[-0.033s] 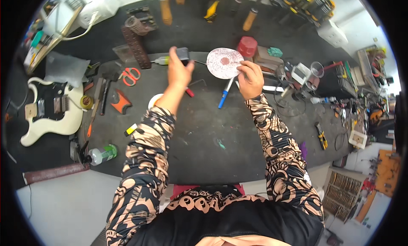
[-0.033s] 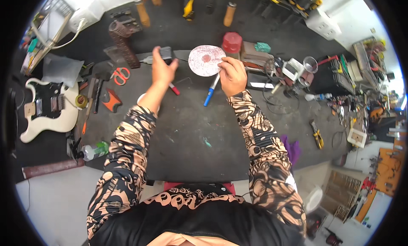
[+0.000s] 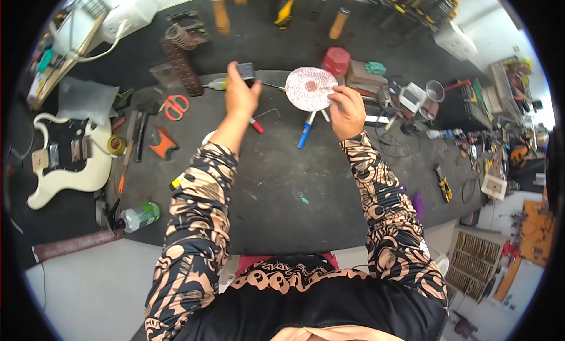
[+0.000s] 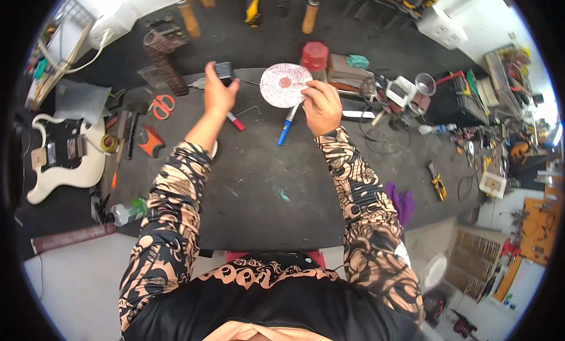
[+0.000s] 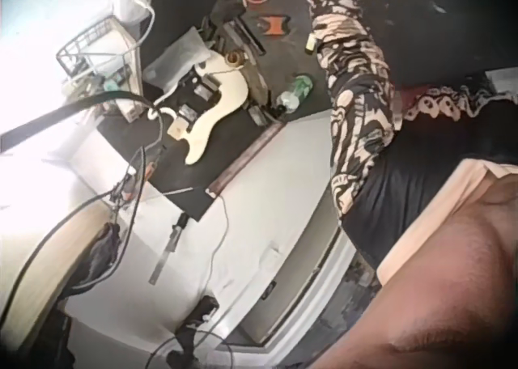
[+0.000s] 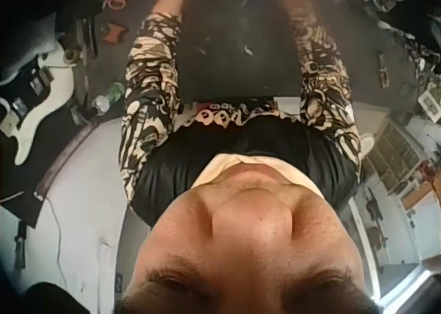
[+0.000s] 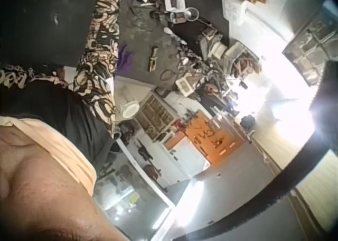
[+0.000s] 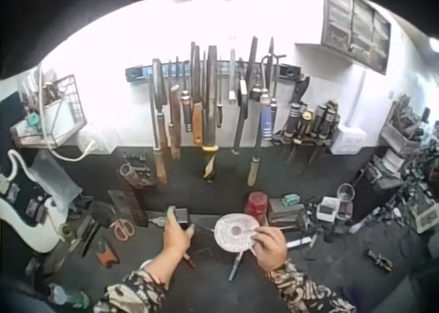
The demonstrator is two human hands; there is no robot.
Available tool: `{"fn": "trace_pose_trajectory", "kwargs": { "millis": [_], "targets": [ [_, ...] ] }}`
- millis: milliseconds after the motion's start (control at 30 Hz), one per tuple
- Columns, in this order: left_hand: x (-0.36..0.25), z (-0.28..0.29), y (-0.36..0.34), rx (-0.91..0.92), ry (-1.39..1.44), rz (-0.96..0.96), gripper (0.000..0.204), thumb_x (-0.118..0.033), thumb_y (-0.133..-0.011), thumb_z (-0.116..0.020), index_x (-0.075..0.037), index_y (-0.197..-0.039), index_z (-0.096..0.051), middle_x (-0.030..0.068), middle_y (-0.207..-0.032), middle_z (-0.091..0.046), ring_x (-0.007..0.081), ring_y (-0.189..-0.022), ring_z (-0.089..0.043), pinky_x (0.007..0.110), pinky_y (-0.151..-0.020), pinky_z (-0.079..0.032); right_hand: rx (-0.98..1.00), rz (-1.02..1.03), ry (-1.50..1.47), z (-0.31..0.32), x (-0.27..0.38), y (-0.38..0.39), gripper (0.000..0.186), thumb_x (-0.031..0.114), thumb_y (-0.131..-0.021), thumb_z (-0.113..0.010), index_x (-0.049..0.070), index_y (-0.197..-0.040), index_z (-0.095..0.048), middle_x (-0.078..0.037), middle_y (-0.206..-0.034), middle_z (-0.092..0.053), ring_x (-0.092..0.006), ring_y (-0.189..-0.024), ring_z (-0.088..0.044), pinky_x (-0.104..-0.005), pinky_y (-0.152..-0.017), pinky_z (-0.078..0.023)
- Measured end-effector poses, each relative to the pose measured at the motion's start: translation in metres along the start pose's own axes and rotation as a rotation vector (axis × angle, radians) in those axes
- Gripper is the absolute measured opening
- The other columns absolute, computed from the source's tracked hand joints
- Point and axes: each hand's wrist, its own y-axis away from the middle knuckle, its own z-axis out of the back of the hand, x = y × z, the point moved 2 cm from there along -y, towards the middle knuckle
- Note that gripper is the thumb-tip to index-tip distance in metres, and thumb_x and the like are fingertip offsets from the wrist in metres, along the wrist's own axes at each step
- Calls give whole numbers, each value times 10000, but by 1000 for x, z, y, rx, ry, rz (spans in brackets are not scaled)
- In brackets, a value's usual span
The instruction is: The person organizes the workbench by sorting sanding blocks and placing them into a tray, handling rotary tools, holding a sanding disc, and moving hand tools and a spray bottle.
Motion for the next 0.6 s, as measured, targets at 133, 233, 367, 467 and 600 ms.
{"fn": "trace_pose_trajectory", "kwargs": {
  "millis": [133, 233, 367, 467, 600],
  "targets": [
    [10, -10, -20, -4, -70, 62, 859, -162, -781, -782, -61, -1467, -275, 258, -1316, -524, 427, -1207, -529, 465, -1008, -444, -1, -98, 116, 49, 13, 21, 277, -102, -646, -682, 75, -858, -705, -93, -1041, -661, -302, -926, -631, -379, -832, -518],
    [8, -13, -22, 40, -85, 36, 866, -159, -773, -781, -98, -1475, -278, 258, -1315, -526, 420, -1200, -539, 469, -994, -456, -66, -257, 58, 79, 21, 39, 282, -122, -667, -669, 72, -868, -706, -99, -1054, -649, -275, -929, -634, -353, -823, -522],
    [7, -9, -17, 74, -99, 87, 898, -182, -767, -802, -113, -1484, -267, 257, -1342, -509, 418, -1213, -540, 472, -1007, -454, -104, -414, -9, 116, 36, 64, 242, -118, -712, -671, 33, -901, -695, -118, -1030, -680, -241, -946, -671, -322, -844, -519],
    [9, 7, -17, 27, -148, 55, 1005, -252, -739, -850, -120, -1515, -225, 262, -1412, -419, 432, -1285, -466, 484, -1055, -418, -121, -488, -3, 135, 58, 70, 214, -121, -748, -666, 4, -921, -685, -126, -1040, -695, -211, -990, -674, -300, -883, -504],
    [-34, 26, 23, -232, -70, -188, 885, -344, -801, -795, 29, -1446, -319, 271, -1379, -437, 430, -1329, -387, 496, -1103, -315, -247, -590, -39, 164, 73, 91, 191, -91, -792, -677, 2, -959, -682, -115, -1046, -702, -199, -988, -674, -300, -874, -513]
  ]
}}
